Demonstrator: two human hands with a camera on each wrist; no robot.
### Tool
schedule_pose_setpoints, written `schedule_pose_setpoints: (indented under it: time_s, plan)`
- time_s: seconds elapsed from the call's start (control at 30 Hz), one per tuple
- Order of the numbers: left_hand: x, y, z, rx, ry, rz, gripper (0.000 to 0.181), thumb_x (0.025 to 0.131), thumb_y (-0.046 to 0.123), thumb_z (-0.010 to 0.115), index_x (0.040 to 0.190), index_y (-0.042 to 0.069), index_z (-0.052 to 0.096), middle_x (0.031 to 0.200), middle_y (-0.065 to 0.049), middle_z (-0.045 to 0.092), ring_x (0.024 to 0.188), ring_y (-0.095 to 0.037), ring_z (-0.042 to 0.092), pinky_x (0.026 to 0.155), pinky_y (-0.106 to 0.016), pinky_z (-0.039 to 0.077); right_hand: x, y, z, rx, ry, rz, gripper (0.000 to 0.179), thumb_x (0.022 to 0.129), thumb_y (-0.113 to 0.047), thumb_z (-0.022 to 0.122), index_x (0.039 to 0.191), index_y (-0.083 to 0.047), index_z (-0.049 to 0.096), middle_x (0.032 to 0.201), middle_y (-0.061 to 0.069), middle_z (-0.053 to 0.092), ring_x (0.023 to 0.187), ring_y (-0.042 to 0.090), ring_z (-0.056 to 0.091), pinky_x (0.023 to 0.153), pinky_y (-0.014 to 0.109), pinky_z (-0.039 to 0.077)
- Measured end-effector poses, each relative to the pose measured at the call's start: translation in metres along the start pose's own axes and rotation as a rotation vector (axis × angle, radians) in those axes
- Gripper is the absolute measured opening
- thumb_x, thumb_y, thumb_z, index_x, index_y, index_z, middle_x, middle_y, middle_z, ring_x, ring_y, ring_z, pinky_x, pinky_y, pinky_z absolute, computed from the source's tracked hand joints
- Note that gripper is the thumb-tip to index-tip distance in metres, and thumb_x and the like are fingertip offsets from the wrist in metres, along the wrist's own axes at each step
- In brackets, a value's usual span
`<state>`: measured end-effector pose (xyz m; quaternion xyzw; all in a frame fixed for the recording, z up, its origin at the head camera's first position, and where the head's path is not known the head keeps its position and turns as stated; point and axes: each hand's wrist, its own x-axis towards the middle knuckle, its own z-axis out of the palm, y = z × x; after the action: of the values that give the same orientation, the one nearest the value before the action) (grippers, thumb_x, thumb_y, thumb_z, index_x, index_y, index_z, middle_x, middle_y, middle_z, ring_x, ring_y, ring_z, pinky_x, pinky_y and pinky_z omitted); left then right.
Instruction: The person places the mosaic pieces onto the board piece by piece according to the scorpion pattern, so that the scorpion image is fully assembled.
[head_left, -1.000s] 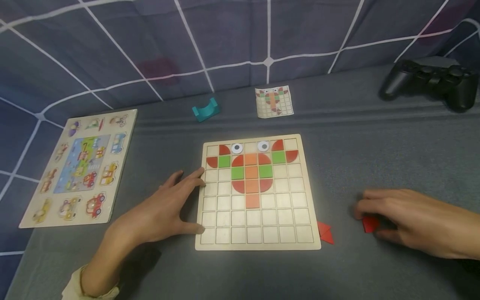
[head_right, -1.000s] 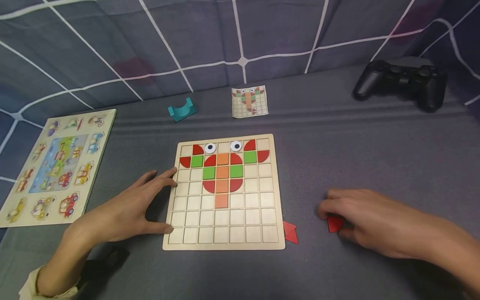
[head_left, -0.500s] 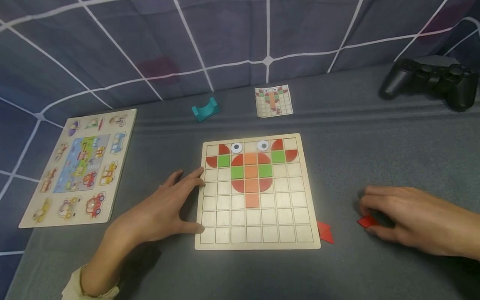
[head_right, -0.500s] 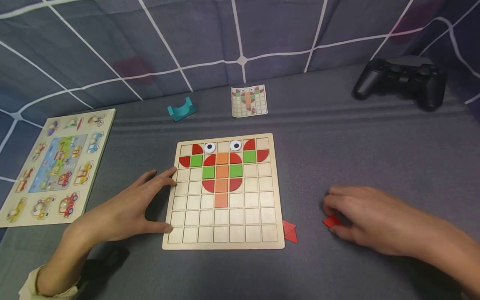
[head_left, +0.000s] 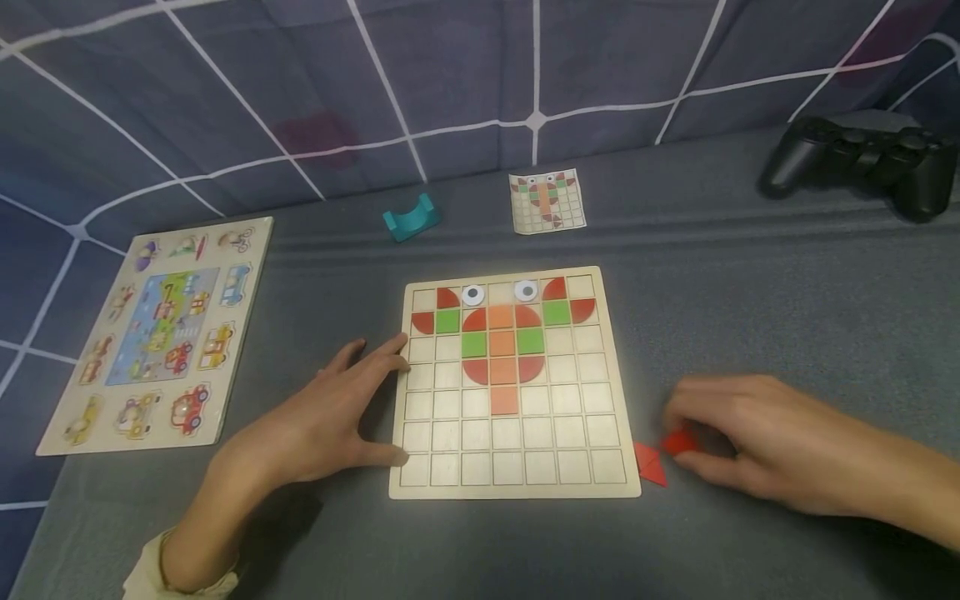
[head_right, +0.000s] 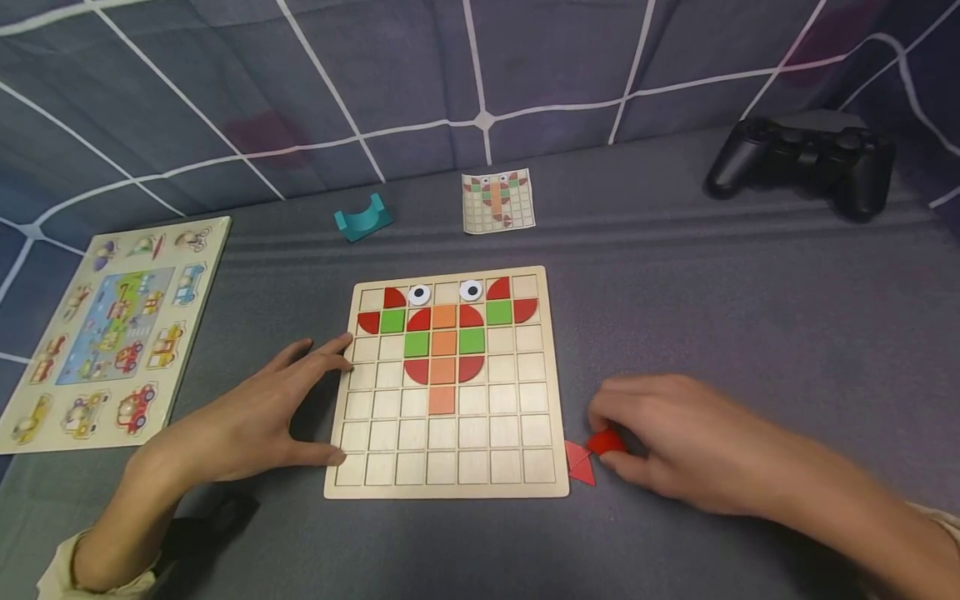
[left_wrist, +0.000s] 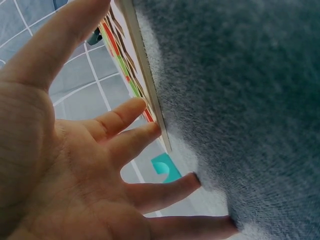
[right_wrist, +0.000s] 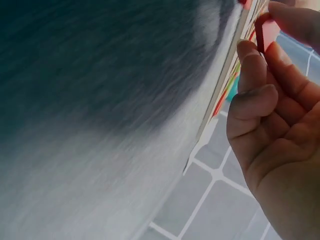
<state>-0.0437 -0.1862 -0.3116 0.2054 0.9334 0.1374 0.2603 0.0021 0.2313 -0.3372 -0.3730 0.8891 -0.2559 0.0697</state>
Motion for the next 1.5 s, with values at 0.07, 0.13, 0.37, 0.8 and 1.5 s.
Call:
schedule_pose_setpoints:
  time_s: [0.07, 0.13, 0.37, 0.8, 1.5]
  plan:
    - [0.0, 0.0, 0.0, 0.002, 0.002, 0.002, 0.085, 0.071, 0.042, 0.088, 0.14, 0.019, 0.044, 0.163, 0.001, 0.018, 0.145, -0.049, 0.01, 0.102, -0.075, 0.023, 0.005, -0.004, 0.001, 0.032, -0.012, -0.012, 0.04, 0.073, -0.014, 0.084, 0.093, -0.036, 0.057, 0.085, -0.027, 0.048, 0.071, -0.005, 0.047, 0.058, 0.019, 0.042]
    - [0.0, 0.0, 0.0, 0.005, 0.004, 0.007, 0.085, 0.071, 0.042, 0.088, 0.14, 0.019, 0.044, 0.163, 0.001, 0.019, 0.145, -0.049, 0.01, 0.102, -0.075, 0.023, 0.009, -0.007, 0.002, 0.059, -0.037, -0.008, 0.038, 0.074, -0.015, 0.084, 0.095, -0.035, 0.059, 0.086, -0.026, 0.05, 0.071, -0.005, 0.048, 0.058, 0.019, 0.043]
    - [0.0, 0.0, 0.0, 0.003, 0.006, 0.013, 0.086, 0.071, 0.043, 0.088, 0.141, 0.019, 0.043, 0.163, -0.001, 0.019, 0.144, -0.05, 0.011, 0.101, -0.075, 0.024, 0.027, -0.02, 0.006, 0.082, -0.115, 0.071, 0.042, 0.082, -0.024, 0.08, 0.122, -0.02, 0.064, 0.093, -0.02, 0.058, 0.074, -0.002, 0.051, 0.062, 0.024, 0.049]
    - [0.0, -0.001, -0.001, -0.002, 0.003, 0.01, 0.086, 0.072, 0.044, 0.088, 0.141, 0.021, 0.043, 0.163, 0.001, 0.019, 0.144, -0.049, 0.01, 0.101, -0.076, 0.022, 0.076, -0.053, 0.02, 0.116, -0.088, 0.019, 0.03, 0.086, -0.023, 0.075, 0.113, -0.017, 0.065, 0.082, -0.019, 0.061, 0.063, -0.001, 0.049, 0.056, 0.02, 0.045]
    - [0.0, 0.0, -0.001, 0.022, 0.002, 0.03, 0.079, 0.072, 0.044, 0.087, 0.137, 0.024, 0.047, 0.163, -0.001, 0.018, 0.143, -0.051, 0.013, 0.1, -0.076, 0.024, 0.12, -0.065, 0.036, -0.032, -0.085, -0.122, 0.019, 0.086, -0.017, 0.069, 0.082, -0.018, 0.051, 0.058, -0.014, 0.038, 0.05, 0.005, 0.038, 0.044, 0.022, 0.032]
